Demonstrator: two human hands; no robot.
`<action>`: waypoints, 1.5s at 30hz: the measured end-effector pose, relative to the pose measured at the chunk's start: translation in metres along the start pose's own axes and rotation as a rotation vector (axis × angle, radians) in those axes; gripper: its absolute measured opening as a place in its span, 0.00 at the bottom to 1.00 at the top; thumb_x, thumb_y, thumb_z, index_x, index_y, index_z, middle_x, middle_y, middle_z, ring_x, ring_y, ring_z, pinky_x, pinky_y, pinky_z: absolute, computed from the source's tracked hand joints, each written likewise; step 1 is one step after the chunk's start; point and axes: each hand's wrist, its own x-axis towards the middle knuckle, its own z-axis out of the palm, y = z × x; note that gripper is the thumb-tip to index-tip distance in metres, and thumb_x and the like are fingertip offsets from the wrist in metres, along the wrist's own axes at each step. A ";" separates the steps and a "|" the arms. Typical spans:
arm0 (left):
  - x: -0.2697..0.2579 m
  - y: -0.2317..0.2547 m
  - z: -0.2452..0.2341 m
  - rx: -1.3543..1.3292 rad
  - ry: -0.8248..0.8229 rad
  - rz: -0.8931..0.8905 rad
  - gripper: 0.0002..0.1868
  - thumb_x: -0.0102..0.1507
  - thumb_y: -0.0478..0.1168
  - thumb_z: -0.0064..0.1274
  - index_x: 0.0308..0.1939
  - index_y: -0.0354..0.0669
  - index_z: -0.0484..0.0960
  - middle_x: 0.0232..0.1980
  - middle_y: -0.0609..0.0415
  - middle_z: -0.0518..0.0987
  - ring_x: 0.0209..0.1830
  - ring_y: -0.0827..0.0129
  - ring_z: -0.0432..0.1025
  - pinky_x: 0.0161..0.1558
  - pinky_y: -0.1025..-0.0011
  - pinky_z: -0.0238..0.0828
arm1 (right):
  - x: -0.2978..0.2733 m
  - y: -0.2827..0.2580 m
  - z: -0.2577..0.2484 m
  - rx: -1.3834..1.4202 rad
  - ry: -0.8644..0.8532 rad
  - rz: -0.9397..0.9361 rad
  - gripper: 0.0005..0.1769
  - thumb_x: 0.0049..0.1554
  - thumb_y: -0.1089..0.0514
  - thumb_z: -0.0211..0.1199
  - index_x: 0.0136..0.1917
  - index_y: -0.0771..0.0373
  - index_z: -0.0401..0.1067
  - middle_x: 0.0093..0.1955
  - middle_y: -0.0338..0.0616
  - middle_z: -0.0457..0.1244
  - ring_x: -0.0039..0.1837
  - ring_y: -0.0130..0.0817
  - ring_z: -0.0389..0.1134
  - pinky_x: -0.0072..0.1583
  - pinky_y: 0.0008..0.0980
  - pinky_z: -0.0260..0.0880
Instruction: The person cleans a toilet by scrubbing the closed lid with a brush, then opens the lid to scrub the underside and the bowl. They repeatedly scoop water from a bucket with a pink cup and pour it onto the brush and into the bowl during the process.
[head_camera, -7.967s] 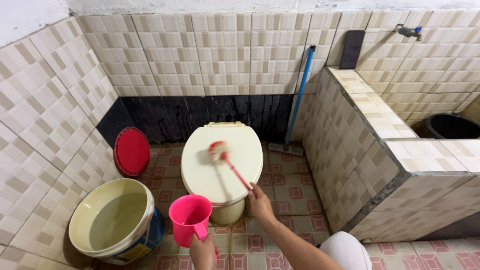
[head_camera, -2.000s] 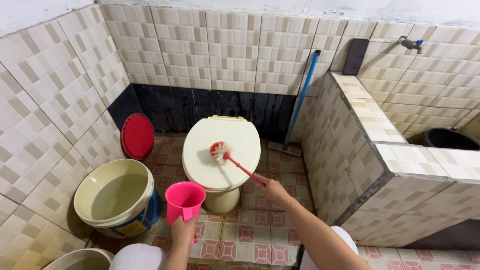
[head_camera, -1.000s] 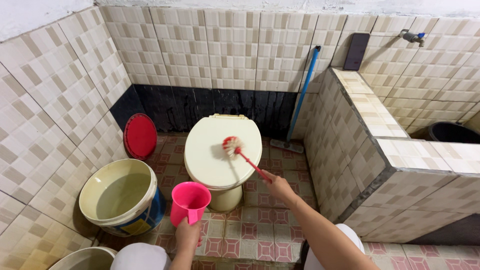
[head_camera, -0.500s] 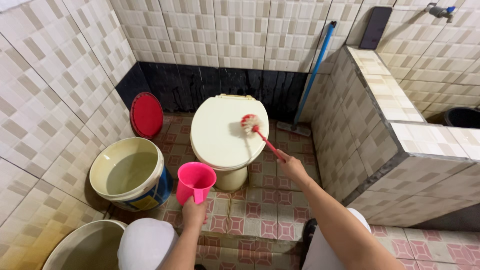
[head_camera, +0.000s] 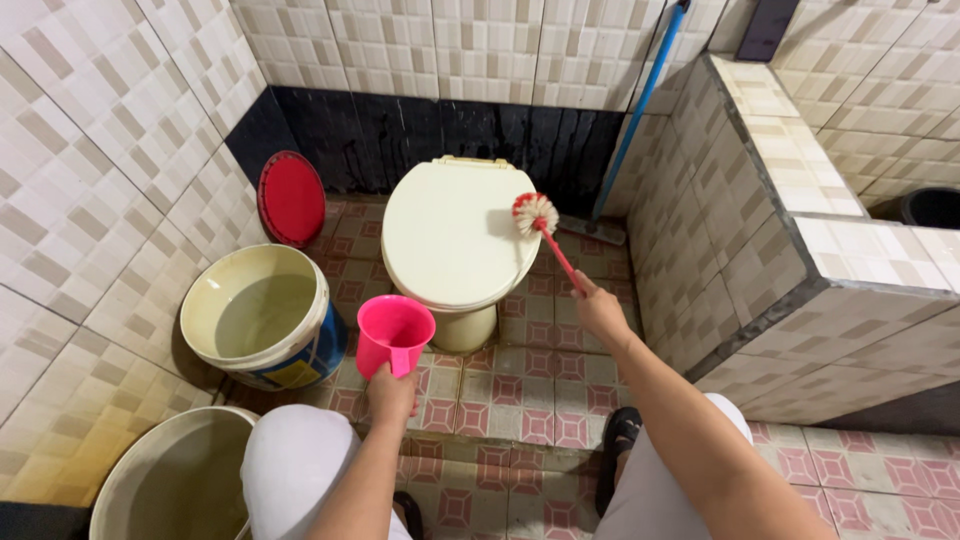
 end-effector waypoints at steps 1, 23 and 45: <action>0.000 0.001 0.000 0.003 0.001 -0.003 0.09 0.60 0.36 0.56 0.41 0.36 0.79 0.25 0.49 0.78 0.15 0.66 0.71 0.16 0.66 0.69 | -0.003 0.000 0.000 0.020 -0.035 -0.023 0.28 0.64 0.46 0.55 0.77 0.39 0.61 0.58 0.61 0.69 0.58 0.54 0.72 0.58 0.45 0.70; 0.048 0.039 -0.026 -0.618 0.075 0.176 0.07 0.61 0.37 0.54 0.36 0.35 0.75 0.24 0.53 0.74 0.11 0.68 0.66 0.12 0.68 0.59 | -0.020 -0.036 -0.003 -0.108 -0.150 -0.176 0.29 0.62 0.45 0.57 0.77 0.40 0.65 0.55 0.60 0.69 0.58 0.57 0.70 0.59 0.48 0.69; 0.289 -0.059 -0.169 0.928 0.330 -0.082 0.14 0.68 0.37 0.46 0.47 0.43 0.89 0.51 0.40 0.84 0.54 0.50 0.79 0.53 0.56 0.77 | -0.023 -0.092 -0.019 -0.075 -0.117 0.160 0.27 0.64 0.43 0.57 0.76 0.40 0.70 0.49 0.53 0.70 0.45 0.41 0.70 0.50 0.44 0.69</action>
